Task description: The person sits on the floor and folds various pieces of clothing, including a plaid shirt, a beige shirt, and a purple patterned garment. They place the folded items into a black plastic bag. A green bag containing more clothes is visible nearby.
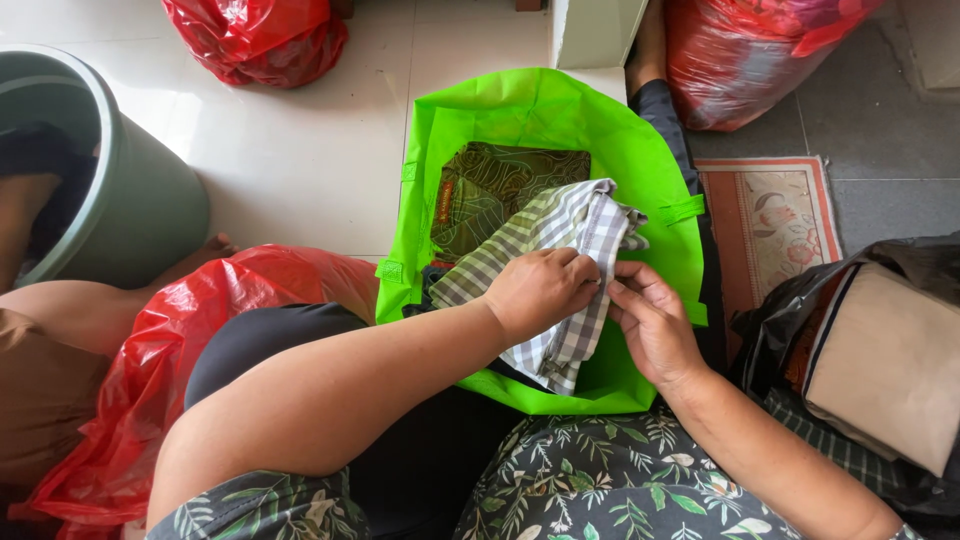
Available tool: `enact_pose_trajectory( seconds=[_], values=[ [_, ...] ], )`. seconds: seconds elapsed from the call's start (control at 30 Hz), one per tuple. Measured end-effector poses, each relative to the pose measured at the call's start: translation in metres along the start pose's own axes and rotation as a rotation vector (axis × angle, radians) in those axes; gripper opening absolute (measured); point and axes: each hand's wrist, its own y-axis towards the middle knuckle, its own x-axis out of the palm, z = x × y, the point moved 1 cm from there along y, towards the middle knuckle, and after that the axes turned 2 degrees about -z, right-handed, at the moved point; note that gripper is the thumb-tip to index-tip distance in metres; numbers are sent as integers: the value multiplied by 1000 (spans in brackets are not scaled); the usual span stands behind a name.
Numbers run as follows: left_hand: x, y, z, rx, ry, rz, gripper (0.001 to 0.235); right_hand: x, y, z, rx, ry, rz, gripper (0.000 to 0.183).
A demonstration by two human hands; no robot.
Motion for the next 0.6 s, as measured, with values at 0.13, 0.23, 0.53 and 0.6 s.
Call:
enact_pose_trajectory(
  seconds=[0.13, 0.23, 0.53, 0.6],
  values=[
    [-1, 1, 2, 15, 77, 21, 21, 16, -5, -14, -16, 30, 13, 37],
    [-3, -1, 3, -11, -24, -28, 19, 16, -1, -14, 20, 106, 35, 44],
    [20, -13, -49, -570, 23, -713, 84, 16, 14, -17, 351, 279, 171, 42],
    [30, -26, -54, -639, 155, -994, 100, 16, 20, -21, 430, 328, 197, 39]
  ],
)
